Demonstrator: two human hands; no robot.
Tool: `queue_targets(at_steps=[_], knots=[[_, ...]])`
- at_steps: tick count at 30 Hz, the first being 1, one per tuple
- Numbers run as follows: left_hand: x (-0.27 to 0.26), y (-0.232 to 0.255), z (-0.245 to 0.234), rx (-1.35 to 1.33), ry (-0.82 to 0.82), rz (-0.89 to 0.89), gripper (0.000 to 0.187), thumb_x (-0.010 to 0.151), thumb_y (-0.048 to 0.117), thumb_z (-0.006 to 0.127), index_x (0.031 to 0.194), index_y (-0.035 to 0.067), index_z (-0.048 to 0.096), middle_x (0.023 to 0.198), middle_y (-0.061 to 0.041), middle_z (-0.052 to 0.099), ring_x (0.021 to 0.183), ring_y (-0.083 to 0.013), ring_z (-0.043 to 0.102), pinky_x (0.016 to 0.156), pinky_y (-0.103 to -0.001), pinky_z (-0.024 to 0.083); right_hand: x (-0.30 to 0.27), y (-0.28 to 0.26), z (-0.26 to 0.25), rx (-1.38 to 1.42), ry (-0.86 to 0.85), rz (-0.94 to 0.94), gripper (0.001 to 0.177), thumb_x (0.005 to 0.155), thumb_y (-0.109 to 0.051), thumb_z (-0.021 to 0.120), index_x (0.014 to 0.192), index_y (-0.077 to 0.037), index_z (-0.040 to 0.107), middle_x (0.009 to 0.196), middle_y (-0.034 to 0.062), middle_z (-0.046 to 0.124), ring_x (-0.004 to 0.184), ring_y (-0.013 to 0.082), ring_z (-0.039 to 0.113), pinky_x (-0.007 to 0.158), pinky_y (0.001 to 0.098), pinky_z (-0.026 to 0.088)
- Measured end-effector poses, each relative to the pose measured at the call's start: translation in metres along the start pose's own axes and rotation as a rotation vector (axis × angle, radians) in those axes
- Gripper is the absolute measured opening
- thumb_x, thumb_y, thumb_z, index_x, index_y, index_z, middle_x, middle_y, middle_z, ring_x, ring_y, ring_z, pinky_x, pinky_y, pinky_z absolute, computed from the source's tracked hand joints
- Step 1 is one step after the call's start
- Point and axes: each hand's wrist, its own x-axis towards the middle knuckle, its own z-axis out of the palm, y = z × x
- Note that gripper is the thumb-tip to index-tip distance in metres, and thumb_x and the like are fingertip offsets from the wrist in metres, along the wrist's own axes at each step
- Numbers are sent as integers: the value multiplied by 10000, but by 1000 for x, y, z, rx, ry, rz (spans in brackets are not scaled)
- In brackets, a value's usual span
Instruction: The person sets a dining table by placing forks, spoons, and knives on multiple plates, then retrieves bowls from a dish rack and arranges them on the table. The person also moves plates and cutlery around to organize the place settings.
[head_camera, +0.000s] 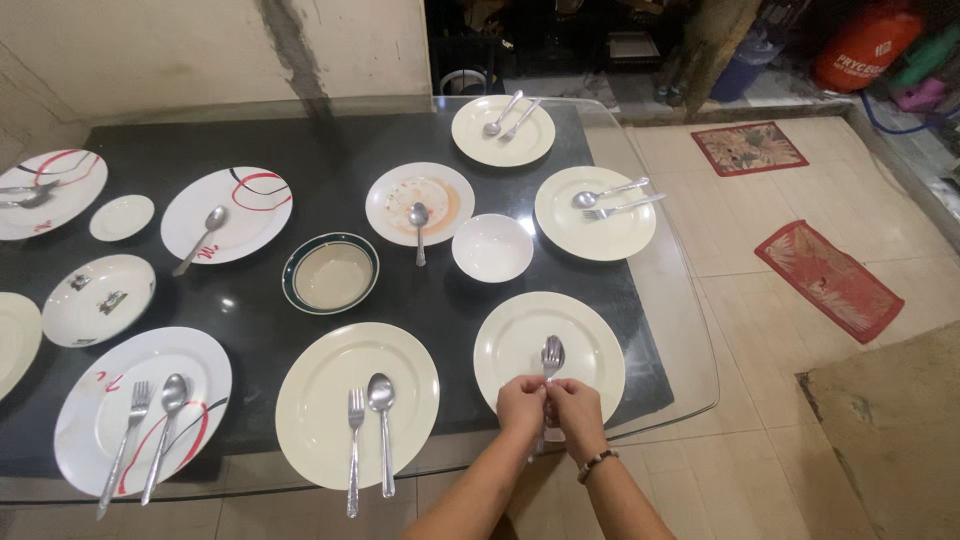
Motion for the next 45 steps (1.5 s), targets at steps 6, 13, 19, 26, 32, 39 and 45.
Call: queue_targets(at_steps=[6, 13, 19, 26, 32, 39, 45], knots=[[4, 11, -3, 281, -31, 222, 311, 1055, 262, 456, 1124, 51, 674, 959, -121, 730, 824, -234, 704, 743, -393, 558, -16, -43, 26, -30, -36, -31, 190, 929, -131, 652, 978, 32, 738, 802, 90, 705, 634, 138, 630, 535, 260, 515], [-1, 41, -50, 405, 6, 278, 350, 1045, 297, 414, 1088, 81, 685, 848, -129, 719, 789, -284, 680, 740, -423, 518, 1, -38, 3, -445, 164, -291, 255, 881, -172, 740, 1047, 19, 774, 935, 112, 719, 766, 200, 676, 682, 329, 542], [-3, 46, -86, 330, 148, 253, 331, 1004, 346, 515, 1004, 69, 696, 746, -96, 675, 699, -236, 654, 702, -404, 502, -1, -33, -31, -805, 685, -135, 482, 802, -178, 822, 1241, -45, 673, 1262, 245, 599, 1094, 399, 635, 910, 460, 541], [6, 28, -112, 252, 258, 276, 334, 1015, 328, 525, 908, 39, 653, 738, -113, 694, 721, -253, 675, 719, -404, 511, 19, -8, -47, -755, 631, -59, 523, 816, -196, 791, 1272, 9, 637, 1239, 271, 672, 1070, 420, 696, 909, 485, 568], [0, 24, -171, 372, 507, 367, 305, 1015, 327, 499, 1003, 43, 606, 944, -181, 716, 903, -391, 677, 792, -504, 495, 25, -11, -61, -411, 567, -30, 387, 895, -76, 712, 1257, 35, 633, 1229, 258, 690, 1066, 363, 710, 898, 417, 575], [-9, 21, -213, 377, 578, 217, 318, 1013, 334, 518, 1006, 38, 636, 952, -204, 720, 924, -411, 667, 824, -500, 489, 29, -25, -52, -144, 514, 43, 353, 935, 4, 634, 1284, 5, 583, 1237, 243, 642, 1076, 344, 695, 894, 379, 610], [-30, 25, -230, 329, 577, 150, 313, 1015, 311, 503, 993, 21, 619, 927, -205, 695, 896, -417, 672, 801, -497, 508, 30, -5, -33, -204, 495, -41, 356, 930, 29, 676, 1278, 52, 601, 1262, 235, 638, 1089, 320, 670, 902, 394, 571]])
